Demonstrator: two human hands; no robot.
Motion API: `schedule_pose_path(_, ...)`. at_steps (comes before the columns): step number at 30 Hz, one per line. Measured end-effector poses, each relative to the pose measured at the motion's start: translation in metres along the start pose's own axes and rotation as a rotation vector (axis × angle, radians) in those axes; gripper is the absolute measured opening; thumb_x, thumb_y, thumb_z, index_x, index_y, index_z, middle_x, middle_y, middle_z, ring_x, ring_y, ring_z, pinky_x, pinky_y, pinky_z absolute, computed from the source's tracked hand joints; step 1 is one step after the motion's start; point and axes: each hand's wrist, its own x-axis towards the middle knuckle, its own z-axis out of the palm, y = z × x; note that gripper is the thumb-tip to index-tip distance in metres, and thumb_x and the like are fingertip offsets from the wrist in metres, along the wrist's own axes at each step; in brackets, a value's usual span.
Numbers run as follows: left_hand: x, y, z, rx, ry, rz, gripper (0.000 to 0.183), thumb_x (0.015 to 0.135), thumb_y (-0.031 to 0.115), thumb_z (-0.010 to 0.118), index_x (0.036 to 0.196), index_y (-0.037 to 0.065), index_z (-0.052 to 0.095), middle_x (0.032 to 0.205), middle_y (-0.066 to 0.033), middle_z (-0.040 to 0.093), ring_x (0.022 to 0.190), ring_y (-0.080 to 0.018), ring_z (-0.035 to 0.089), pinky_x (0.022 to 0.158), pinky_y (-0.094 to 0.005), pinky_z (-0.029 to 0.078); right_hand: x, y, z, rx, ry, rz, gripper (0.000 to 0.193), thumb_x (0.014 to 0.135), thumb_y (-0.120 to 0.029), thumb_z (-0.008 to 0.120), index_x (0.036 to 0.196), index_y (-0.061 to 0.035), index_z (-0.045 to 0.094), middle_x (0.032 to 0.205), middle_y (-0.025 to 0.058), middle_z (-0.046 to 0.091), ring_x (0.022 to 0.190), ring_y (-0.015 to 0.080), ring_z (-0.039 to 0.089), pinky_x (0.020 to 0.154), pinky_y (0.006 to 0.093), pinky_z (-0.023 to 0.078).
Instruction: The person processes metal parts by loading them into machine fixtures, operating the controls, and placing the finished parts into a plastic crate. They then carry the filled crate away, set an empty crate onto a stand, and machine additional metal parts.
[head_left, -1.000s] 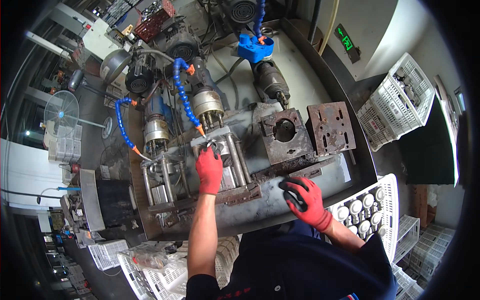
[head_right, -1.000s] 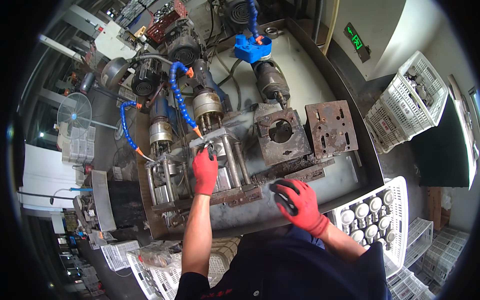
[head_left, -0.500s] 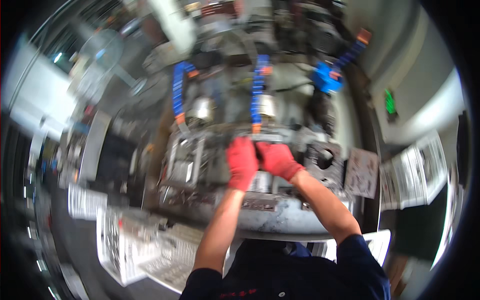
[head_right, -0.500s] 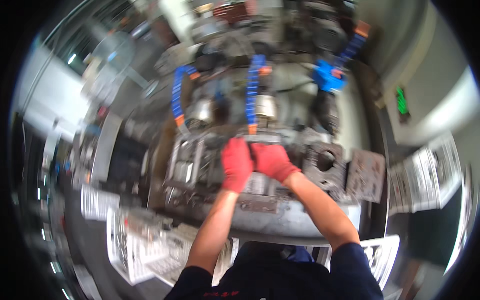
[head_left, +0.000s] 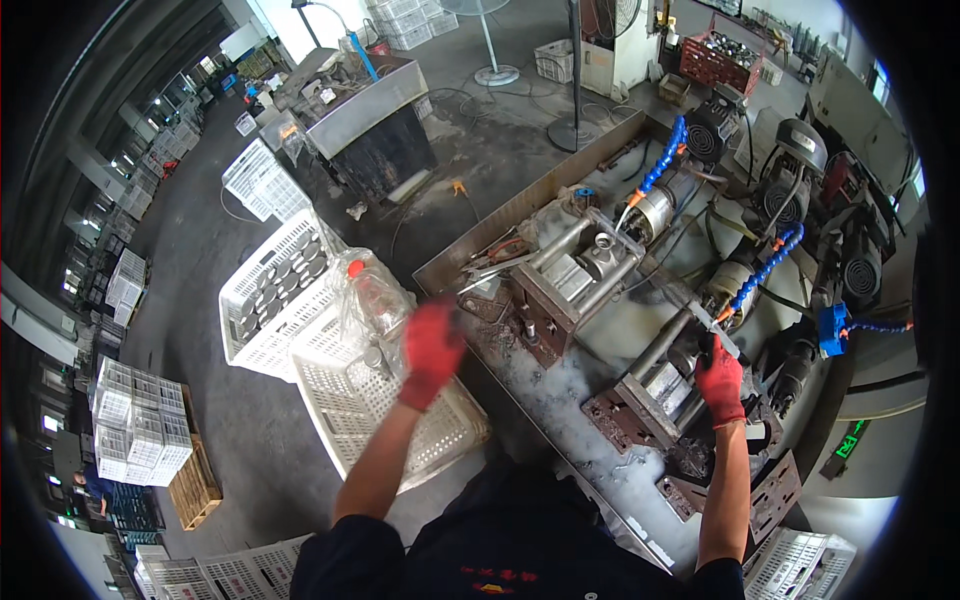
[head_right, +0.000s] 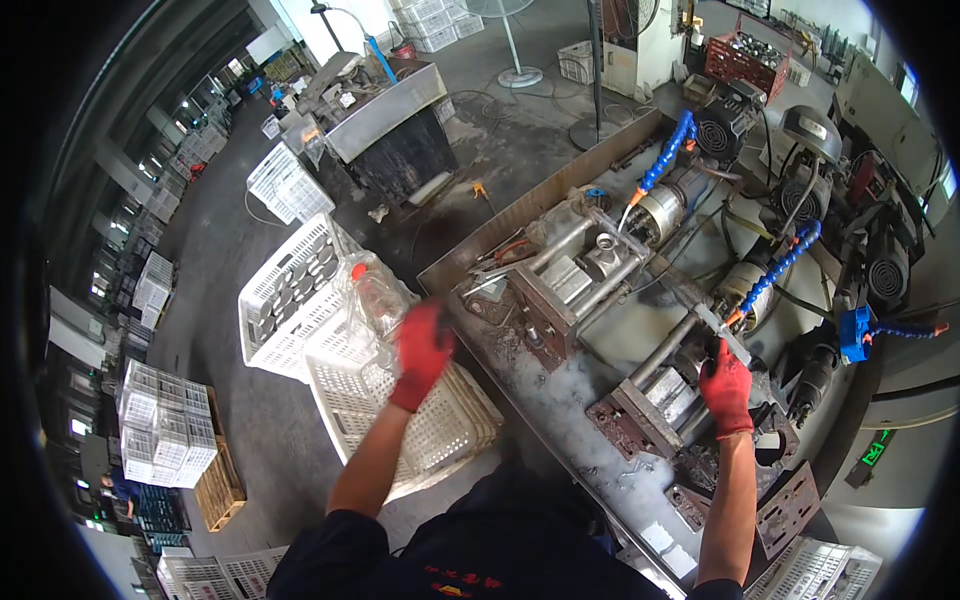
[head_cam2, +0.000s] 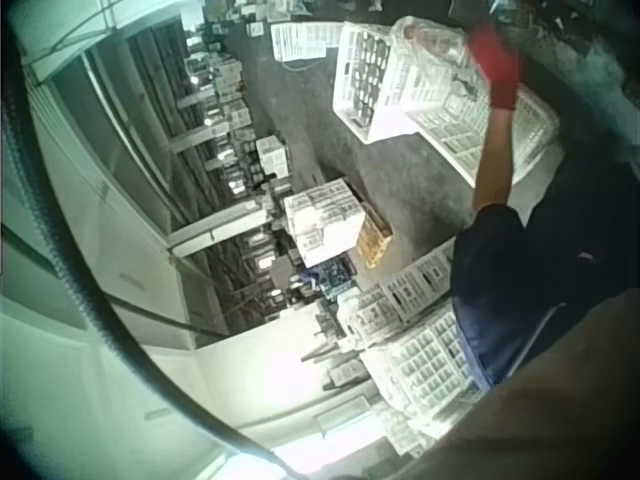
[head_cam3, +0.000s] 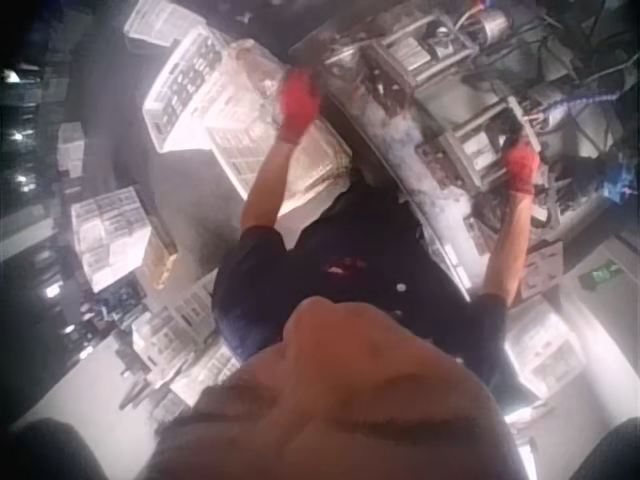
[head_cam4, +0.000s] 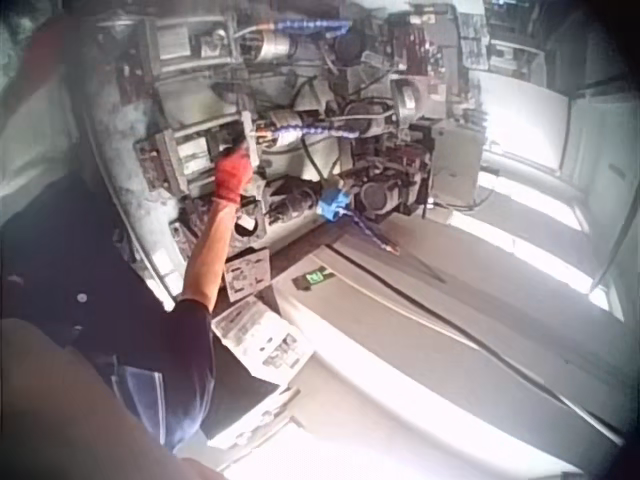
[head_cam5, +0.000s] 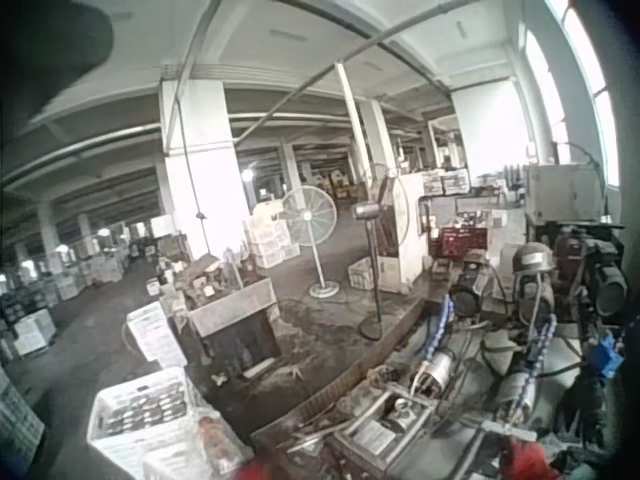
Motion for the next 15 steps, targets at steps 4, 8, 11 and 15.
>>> schedule_pose_path(4,-0.007,-0.094,-0.060,0.365,-0.029,-0.107,0.068,0.079,0.005,0.063,0.143,0.007,0.043,0.133,-0.0161,0.054,0.128,-0.0335,0.046,0.111,-0.0493,0.031,-0.001,-0.009,-0.001,-0.010,0.015,0.020,0.042,0.083,-0.018,0.062,0.123,-0.0078,0.052,0.101,0.0162,0.070,0.095,0.0394,0.065,0.078,0.0510,0.051)
schedule_pose_path(8,0.010,-0.119,-0.078,0.410,-0.159,0.080,0.066,0.080,0.004,0.059,0.144,0.009,0.044,0.129,-0.0160,0.056,0.127,-0.0323,0.046,0.111,-0.0491,0.031,0.004,-0.026,-0.007,-0.068,-0.041,0.090,0.048,0.084,-0.021,0.064,0.129,-0.0113,0.050,0.104,0.0189,0.069,0.096,0.0401,0.065,0.080,0.0499,0.053)
schedule_pose_path(11,0.020,-0.137,-0.099,-0.036,-0.018,-0.059,0.051,0.082,-0.003,0.054,0.133,0.006,0.054,0.116,-0.0172,0.064,0.112,-0.0330,0.058,0.099,-0.0431,0.043,-0.003,-0.018,-0.013,-0.011,-0.006,0.041,0.046,0.085,-0.020,0.063,0.128,-0.0116,0.052,0.106,0.0182,0.069,0.098,0.0398,0.065,0.081,0.0488,0.052)
schedule_pose_path(15,-0.047,-0.201,-0.075,-0.258,0.223,-0.430,0.033,0.088,-0.003,0.053,0.118,0.004,0.063,0.101,-0.0163,0.070,0.096,-0.0339,0.068,0.083,-0.0387,0.052,-0.019,-0.040,-0.032,0.216,0.180,0.006,0.049,0.088,-0.006,0.060,0.136,-0.0053,0.050,0.120,0.0160,0.067,0.110,0.0302,0.065,0.090,0.0388,0.051)
